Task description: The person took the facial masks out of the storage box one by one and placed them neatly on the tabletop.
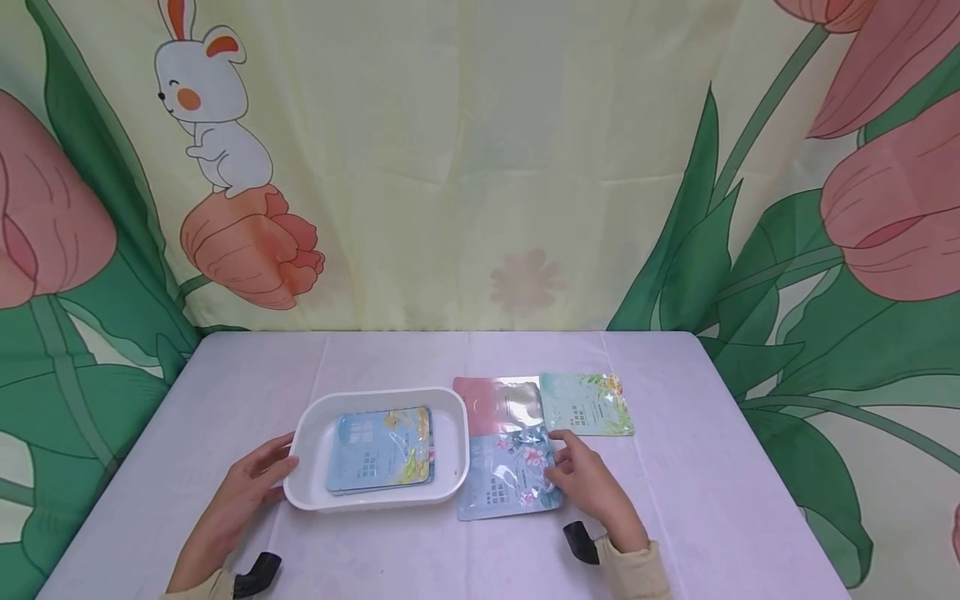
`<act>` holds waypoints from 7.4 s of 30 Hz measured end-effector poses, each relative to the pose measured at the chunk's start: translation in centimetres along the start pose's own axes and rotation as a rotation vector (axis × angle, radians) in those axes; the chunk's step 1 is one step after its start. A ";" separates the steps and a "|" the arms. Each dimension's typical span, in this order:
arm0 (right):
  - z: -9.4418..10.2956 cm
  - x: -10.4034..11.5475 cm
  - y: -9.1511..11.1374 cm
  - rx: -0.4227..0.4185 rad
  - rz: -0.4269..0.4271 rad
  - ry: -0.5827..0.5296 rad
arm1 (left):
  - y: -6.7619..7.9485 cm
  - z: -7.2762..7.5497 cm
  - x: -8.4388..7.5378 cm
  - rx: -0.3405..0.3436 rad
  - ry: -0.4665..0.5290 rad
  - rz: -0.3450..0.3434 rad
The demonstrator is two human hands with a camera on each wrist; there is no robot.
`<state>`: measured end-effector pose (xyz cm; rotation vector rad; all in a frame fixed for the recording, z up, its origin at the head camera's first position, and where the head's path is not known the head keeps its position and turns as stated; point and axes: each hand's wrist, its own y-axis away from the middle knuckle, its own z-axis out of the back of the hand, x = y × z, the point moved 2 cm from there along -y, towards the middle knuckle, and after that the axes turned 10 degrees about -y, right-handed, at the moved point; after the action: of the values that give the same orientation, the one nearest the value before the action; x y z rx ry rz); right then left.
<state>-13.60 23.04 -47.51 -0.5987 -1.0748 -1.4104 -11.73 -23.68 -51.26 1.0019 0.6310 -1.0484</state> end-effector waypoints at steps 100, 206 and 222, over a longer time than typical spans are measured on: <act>-13.1 10.4 -3.6 0.036 0.318 0.113 | 0.0 0.0 0.4 0.018 0.018 0.008; -14.6 9.6 -4.8 0.099 0.372 -0.270 | 0.0 -0.1 0.4 0.005 0.007 -0.019; -11.9 9.3 -3.8 0.070 0.338 -0.331 | 0.4 -0.1 0.1 -0.004 -0.007 -0.034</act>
<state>-15.99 7.78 -45.69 -0.9381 -1.2099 -0.9974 -11.31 -23.56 -51.25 0.9870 0.6463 -1.0794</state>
